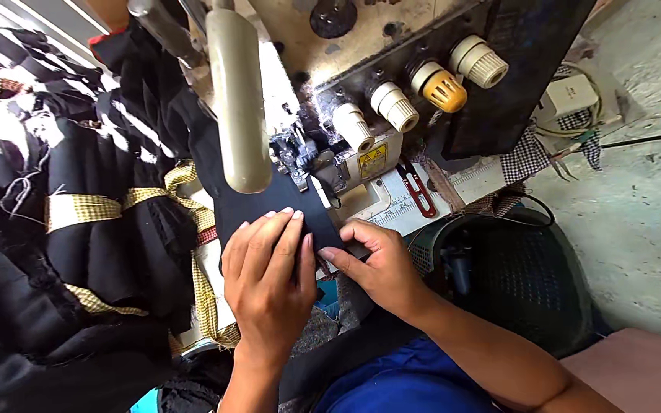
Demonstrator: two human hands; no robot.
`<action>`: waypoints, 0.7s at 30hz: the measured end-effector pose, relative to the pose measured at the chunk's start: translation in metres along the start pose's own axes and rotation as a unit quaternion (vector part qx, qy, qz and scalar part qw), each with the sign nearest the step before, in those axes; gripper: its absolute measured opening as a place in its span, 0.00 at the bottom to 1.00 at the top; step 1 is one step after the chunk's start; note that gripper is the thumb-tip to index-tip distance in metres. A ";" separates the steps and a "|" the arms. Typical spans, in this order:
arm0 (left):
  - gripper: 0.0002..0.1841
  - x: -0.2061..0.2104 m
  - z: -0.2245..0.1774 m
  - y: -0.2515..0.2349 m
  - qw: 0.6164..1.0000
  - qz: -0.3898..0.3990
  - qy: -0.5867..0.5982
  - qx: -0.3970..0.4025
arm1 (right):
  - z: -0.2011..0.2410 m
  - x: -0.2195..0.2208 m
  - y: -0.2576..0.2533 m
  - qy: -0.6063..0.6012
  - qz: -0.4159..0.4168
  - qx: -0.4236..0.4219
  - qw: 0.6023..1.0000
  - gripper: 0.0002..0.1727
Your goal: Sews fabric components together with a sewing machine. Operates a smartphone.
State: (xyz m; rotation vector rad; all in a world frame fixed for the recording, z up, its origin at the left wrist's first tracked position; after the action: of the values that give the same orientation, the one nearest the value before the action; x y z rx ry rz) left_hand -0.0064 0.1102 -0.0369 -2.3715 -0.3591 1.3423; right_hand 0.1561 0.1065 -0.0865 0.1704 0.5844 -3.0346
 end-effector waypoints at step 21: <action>0.15 0.003 0.011 -0.017 0.999 0.043 0.022 -0.001 | 0.001 -0.004 -0.011 0.040 -0.013 -0.020 0.999 0.11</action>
State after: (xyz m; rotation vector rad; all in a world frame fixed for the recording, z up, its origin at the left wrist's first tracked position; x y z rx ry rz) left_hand -0.0152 0.1286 -0.0368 -2.4383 -0.2477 1.3264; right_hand 0.1591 0.1167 -0.0805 0.2862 0.6561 -3.0497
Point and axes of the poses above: each hand's wrist, its own y-axis away from the middle knuckle, its own x-axis out of the palm, z = x × y, the point moved 3 cm from there along -y, towards the middle knuckle, and after that the axes turned 15 degrees about -x, right-handed, at the moved point
